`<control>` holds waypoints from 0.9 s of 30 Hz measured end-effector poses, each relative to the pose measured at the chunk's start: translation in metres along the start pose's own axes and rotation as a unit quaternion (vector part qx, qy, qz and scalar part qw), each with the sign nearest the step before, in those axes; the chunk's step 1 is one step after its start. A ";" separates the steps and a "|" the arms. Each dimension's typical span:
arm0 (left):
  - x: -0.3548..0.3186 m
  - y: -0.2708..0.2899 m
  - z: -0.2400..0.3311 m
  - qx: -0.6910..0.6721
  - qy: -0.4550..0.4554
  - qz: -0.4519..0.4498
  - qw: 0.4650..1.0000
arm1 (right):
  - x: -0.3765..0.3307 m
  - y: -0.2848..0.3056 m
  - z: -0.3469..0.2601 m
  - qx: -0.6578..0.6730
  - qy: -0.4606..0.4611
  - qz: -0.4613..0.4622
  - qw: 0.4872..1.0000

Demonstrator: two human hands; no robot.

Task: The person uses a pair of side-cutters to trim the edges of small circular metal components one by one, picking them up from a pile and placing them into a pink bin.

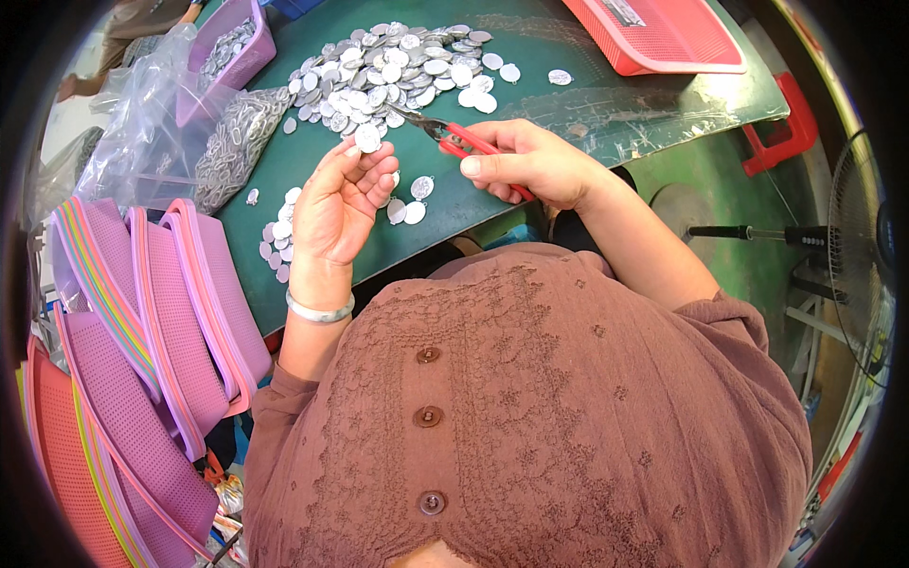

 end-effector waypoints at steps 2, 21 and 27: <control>0.000 0.000 0.000 -0.001 0.003 0.003 1.000 | 0.000 0.001 0.002 0.007 0.000 -0.001 1.000; 0.000 -0.032 0.013 0.636 -0.435 0.004 0.638 | -0.001 0.007 0.005 0.036 0.064 0.003 0.997; -0.003 -0.039 0.002 0.736 -0.340 -0.071 0.582 | -0.003 0.010 0.010 0.070 0.091 0.014 0.993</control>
Point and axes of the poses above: each hand's wrist, its own x-axis towards the middle knuckle, its own y-axis out of the back of the hand, z = x × y, the point moved 5 cm from there along x, towards the middle knuckle, and after that the axes turned 5 degrees about -y, right-handed, at the moved point
